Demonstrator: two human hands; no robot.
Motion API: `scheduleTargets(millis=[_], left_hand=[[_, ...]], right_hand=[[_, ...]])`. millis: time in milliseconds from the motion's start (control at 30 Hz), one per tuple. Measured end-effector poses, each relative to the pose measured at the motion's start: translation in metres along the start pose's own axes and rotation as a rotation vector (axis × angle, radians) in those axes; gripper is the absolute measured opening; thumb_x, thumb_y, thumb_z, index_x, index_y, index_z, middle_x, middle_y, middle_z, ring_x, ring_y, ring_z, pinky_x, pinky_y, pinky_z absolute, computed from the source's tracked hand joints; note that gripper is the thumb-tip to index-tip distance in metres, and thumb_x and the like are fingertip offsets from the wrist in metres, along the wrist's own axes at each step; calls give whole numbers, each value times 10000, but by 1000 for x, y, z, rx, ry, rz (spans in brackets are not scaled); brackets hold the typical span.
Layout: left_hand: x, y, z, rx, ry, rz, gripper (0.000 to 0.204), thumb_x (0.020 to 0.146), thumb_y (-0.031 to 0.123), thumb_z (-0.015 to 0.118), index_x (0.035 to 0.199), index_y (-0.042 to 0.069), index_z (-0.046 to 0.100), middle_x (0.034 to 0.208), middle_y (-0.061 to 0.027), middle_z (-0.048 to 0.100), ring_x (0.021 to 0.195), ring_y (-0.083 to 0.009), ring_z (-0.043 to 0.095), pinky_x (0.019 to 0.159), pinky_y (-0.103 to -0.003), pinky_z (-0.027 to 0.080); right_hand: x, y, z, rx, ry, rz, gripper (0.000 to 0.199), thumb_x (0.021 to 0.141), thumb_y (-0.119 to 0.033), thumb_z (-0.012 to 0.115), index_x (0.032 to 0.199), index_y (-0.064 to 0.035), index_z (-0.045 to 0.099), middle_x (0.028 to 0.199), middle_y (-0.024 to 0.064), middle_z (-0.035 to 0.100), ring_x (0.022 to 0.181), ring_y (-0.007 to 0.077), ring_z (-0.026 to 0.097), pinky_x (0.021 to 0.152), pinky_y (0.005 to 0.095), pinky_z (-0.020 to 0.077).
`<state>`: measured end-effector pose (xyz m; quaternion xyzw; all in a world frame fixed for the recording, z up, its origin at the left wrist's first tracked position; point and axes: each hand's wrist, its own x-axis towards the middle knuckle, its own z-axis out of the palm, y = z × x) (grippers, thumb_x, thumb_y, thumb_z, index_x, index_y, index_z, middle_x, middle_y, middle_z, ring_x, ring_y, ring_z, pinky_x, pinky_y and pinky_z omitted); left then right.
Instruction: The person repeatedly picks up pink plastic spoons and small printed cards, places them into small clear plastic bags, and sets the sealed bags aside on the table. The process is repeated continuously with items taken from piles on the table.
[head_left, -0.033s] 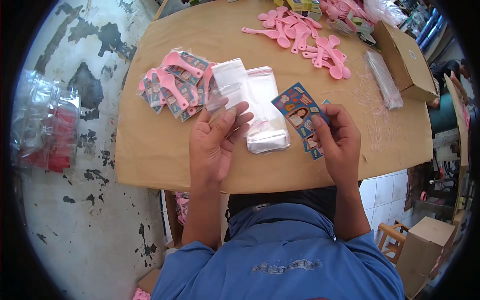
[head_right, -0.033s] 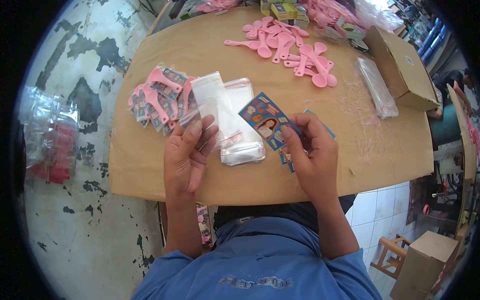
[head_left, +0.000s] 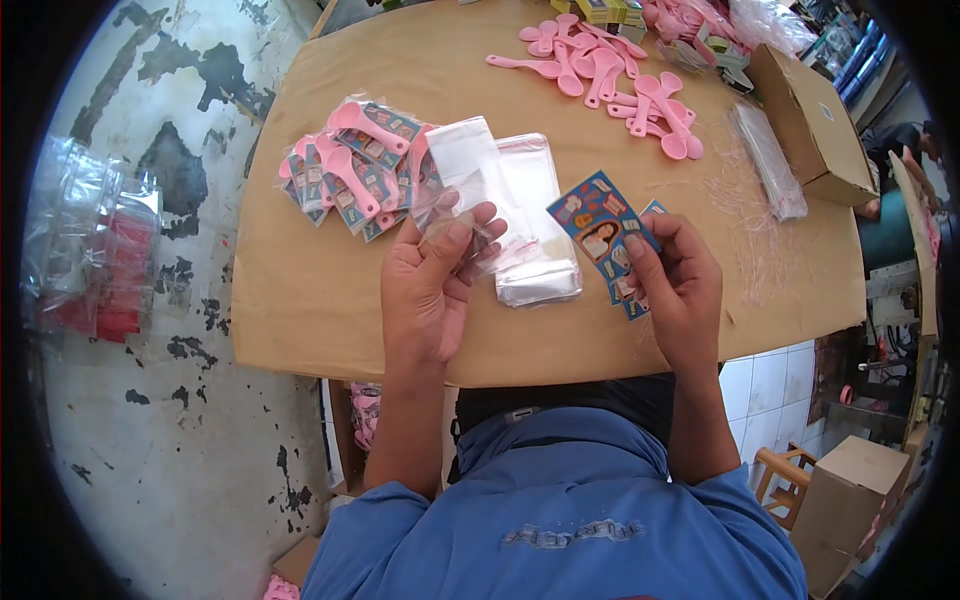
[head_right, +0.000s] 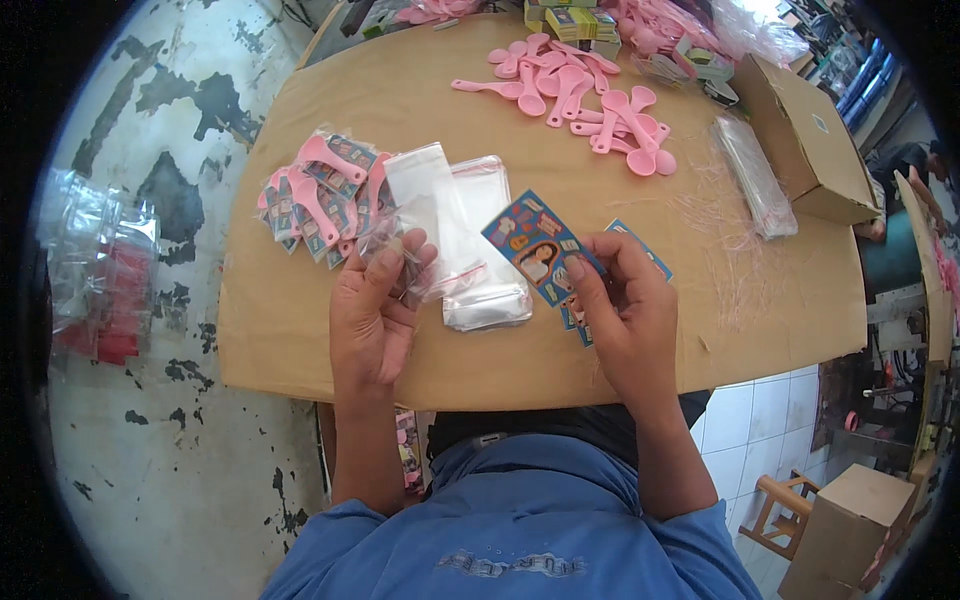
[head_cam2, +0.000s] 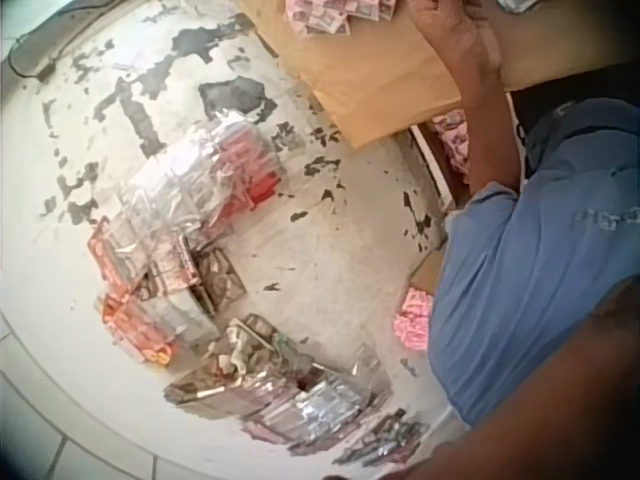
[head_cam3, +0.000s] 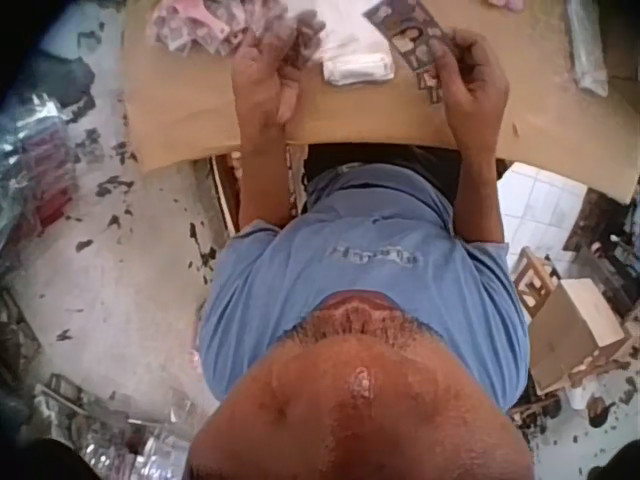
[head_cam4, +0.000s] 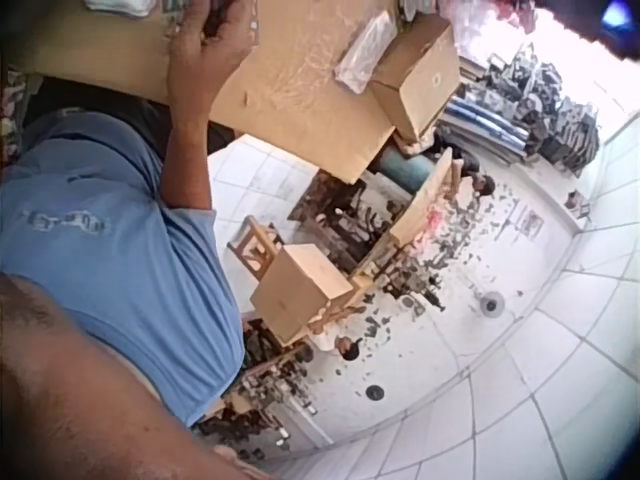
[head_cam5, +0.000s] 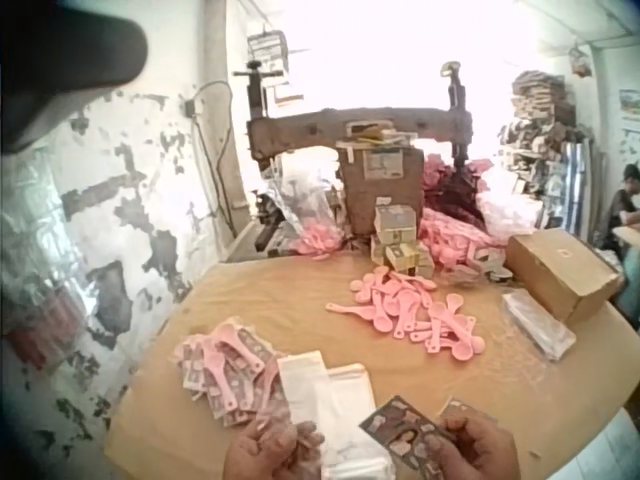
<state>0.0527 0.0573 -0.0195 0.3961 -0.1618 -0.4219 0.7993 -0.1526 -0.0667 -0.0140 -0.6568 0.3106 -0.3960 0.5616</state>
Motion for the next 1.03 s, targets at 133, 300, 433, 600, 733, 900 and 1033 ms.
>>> scheduleTargets(millis=[133, 300, 433, 600, 733, 900, 1033], left_hand=[[2, -16, 13, -78, 51, 89, 381, 1000, 73, 653, 1337, -26, 505, 1203, -226, 692, 1102, -290, 702, 963, -379, 581], [-6, -27, 41, -104, 12, 39, 395, 1020, 88, 625, 1367, -30, 476, 1317, -242, 629, 1190, -293, 656, 1034, -388, 537], [-10, -33, 50, -135, -28, 22, 407, 1021, 108, 631, 1373, -20, 472, 1384, -241, 584, 1224, -269, 632, 1061, -403, 520], [-15, -36, 65, -100, -54, 14, 397, 1017, 100, 635, 1365, -19, 486, 1275, -218, 659, 1128, -245, 683, 957, -354, 585], [-18, -44, 63, -9, -129, 18, 366, 1016, 96, 621, 1348, -18, 515, 1289, -202, 649, 1132, -240, 684, 909, -385, 616], [-22, -51, 72, -54, -158, 24, 357, 991, 41, 666, 1320, -42, 555, 1135, -123, 729, 1028, -133, 693, 913, -288, 553], [-22, -49, 69, 29, -153, 36, 454, 989, 39, 668, 1405, -43, 507, 1157, -127, 727, 1049, -139, 690, 951, -288, 536]], right_hand=[[-15, 1, -4, 186, -117, 176, 160, 1009, -89, 652, 1128, 16, 636, 861, 9, 655, 681, 46, 585, 601, 203, 462], [-19, -6, 7, 222, -71, 132, 187, 1017, -97, 647, 1156, 28, 629, 885, 31, 664, 698, 55, 609, 607, 210, 492], [-21, -4, 12, 326, -10, 123, 190, 1016, -89, 646, 1159, 36, 630, 899, 48, 679, 706, 66, 634, 614, 214, 515], [-28, -2, -2, 186, -101, 127, 176, 1000, -83, 673, 1118, 46, 676, 808, 33, 671, 666, 71, 634, 603, 212, 513], [-26, -8, -13, 204, -119, 123, 177, 998, -78, 673, 1118, 52, 679, 797, 37, 678, 667, 78, 644, 604, 217, 520], [-24, -10, -6, 414, -27, 149, 270, 987, -80, 687, 1218, 42, 621, 934, 69, 711, 776, 101, 684, 647, 237, 548], [-27, 5, -18, 424, -75, 194, 335, 979, -91, 702, 1269, 27, 581, 1016, 86, 709, 833, 121, 694, 689, 247, 564]])
